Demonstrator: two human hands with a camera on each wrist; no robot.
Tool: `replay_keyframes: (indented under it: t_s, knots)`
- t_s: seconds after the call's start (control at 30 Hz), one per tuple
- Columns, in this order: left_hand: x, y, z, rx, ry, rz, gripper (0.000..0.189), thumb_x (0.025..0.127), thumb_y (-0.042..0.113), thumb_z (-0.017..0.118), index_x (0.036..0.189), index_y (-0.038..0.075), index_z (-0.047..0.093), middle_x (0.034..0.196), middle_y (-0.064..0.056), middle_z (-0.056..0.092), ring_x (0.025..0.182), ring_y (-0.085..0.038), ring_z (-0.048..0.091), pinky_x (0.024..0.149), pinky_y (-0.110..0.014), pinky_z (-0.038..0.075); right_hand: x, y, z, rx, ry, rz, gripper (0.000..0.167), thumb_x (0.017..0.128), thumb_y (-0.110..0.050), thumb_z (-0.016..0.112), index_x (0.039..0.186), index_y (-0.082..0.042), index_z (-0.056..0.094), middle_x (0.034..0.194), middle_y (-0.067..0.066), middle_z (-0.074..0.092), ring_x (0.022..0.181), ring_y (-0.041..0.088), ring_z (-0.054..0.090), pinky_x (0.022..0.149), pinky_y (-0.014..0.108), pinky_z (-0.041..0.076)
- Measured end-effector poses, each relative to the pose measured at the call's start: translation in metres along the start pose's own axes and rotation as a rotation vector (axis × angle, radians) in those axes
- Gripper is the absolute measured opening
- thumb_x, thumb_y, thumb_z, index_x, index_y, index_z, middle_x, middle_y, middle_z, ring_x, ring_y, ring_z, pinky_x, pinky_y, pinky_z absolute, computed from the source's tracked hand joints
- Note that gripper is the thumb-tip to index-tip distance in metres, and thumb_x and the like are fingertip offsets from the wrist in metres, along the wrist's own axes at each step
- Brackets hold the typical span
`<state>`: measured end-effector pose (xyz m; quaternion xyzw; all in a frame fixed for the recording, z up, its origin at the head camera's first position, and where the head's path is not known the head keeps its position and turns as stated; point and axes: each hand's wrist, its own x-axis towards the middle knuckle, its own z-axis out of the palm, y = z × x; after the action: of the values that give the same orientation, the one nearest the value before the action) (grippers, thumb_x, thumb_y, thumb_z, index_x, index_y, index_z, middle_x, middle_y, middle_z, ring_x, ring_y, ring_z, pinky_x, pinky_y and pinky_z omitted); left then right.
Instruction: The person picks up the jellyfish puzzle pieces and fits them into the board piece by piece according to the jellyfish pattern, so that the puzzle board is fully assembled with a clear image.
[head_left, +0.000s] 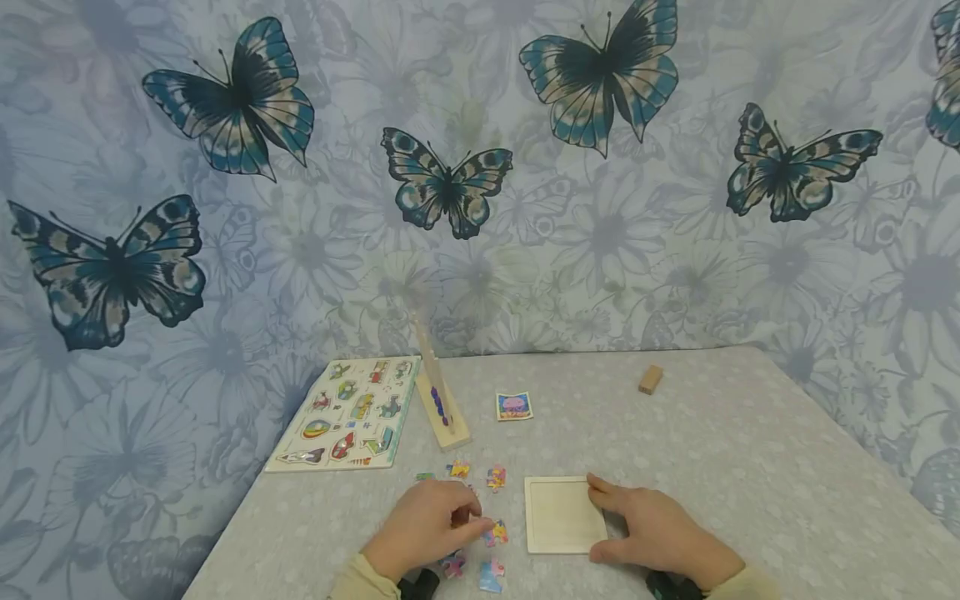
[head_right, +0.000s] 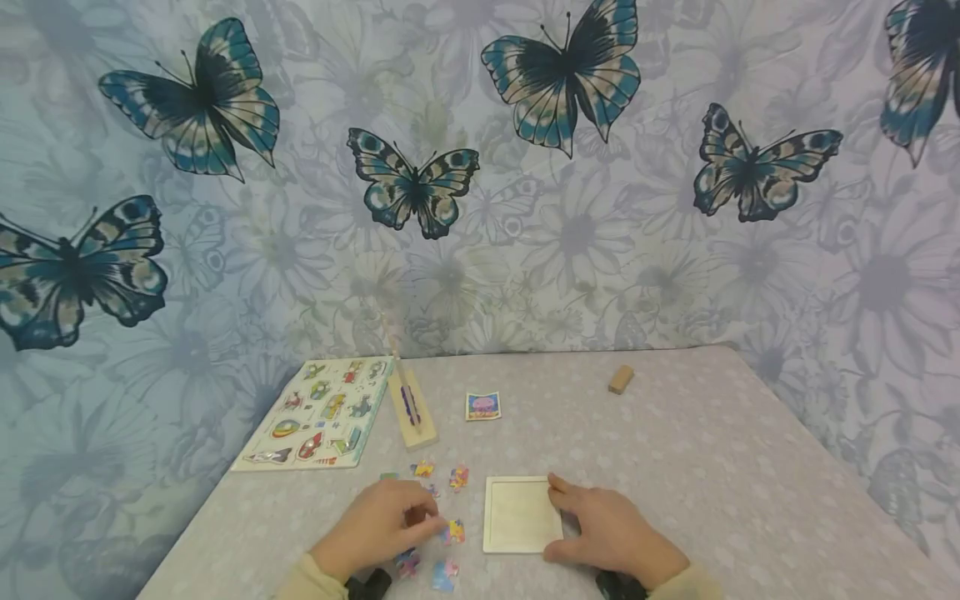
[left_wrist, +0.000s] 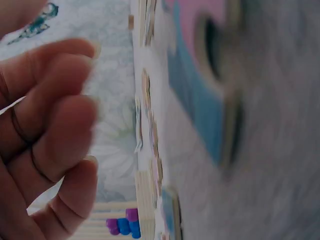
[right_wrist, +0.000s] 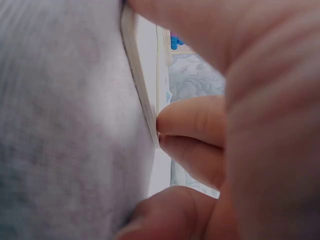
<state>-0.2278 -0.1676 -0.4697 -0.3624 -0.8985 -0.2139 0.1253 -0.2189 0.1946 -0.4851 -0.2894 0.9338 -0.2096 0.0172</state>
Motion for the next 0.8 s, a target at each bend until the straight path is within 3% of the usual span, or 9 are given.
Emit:
replay_keyframes:
  t_s: [0.07,0.13,0.37,0.47,0.63,0.8]
  knots:
    - [0.001,0.002,0.002,-0.055,-0.041,-0.008,0.027,0.096,0.047,0.070,0.077,0.029,0.068,0.068,0.023,0.055,0.058,0.008,0.046,0.056,-0.014,0.040,0.000,0.000,-0.001,0.002,0.001,0.005,0.096,0.081,-0.077,0.066,0.146,-0.006,0.057,0.156,0.011,0.050,0.129,0.034,0.062,0.096,0.050,0.055]
    - [0.001,0.005,0.004,-0.082,-0.067,-0.011,0.029,0.095,0.045,0.073,0.073,0.029,0.064,0.065,0.025,0.050,0.056,0.010,0.041,0.052,-0.012,0.037,-0.001,0.000,-0.001,0.003,-0.001,0.008,0.097,0.081,-0.077,0.066,0.146,-0.006,0.057,0.156,0.011,0.050,0.128,0.035,0.062,0.096,0.051,0.054]
    - [0.000,0.011,0.007,-0.217,-0.166,-0.016,0.020,0.086,0.044,0.083,0.081,0.028,0.071,0.070,0.024,0.059,0.060,0.011,0.051,0.055,-0.012,0.044,0.001,-0.003,-0.003,0.016,-0.022,0.035,0.097,0.080,-0.078,0.065,0.147,-0.007,0.056,0.157,0.009,0.049,0.131,0.034,0.060,0.099,0.052,0.053]
    - [0.000,0.013,0.008,-0.267,-0.219,-0.006,0.028,0.078,0.048,0.088,0.089,0.027,0.072,0.077,0.023,0.065,0.067,0.010,0.057,0.061,-0.012,0.048,0.002,-0.003,-0.003,0.020,-0.037,0.051,0.098,0.080,-0.078,0.065,0.147,-0.008,0.056,0.158,0.008,0.048,0.132,0.033,0.059,0.100,0.051,0.052]
    - [0.001,0.018,0.008,-0.230,-0.331,-0.012,0.040,0.070,0.050,0.092,0.098,0.029,0.072,0.081,0.025,0.063,0.071,0.010,0.057,0.066,-0.014,0.047,0.002,-0.003,-0.003,0.020,-0.045,0.062,0.096,0.080,-0.077,0.066,0.148,-0.009,0.056,0.158,0.007,0.048,0.133,0.032,0.059,0.100,0.052,0.052]
    - [0.001,0.019,0.007,-0.264,-0.381,-0.036,0.031,0.073,0.042,0.093,0.091,0.030,0.071,0.077,0.023,0.060,0.068,0.009,0.054,0.063,-0.016,0.048,0.002,-0.002,-0.002,0.013,-0.041,0.052,0.097,0.081,-0.078,0.065,0.148,-0.009,0.056,0.158,0.007,0.048,0.133,0.032,0.059,0.100,0.051,0.052]
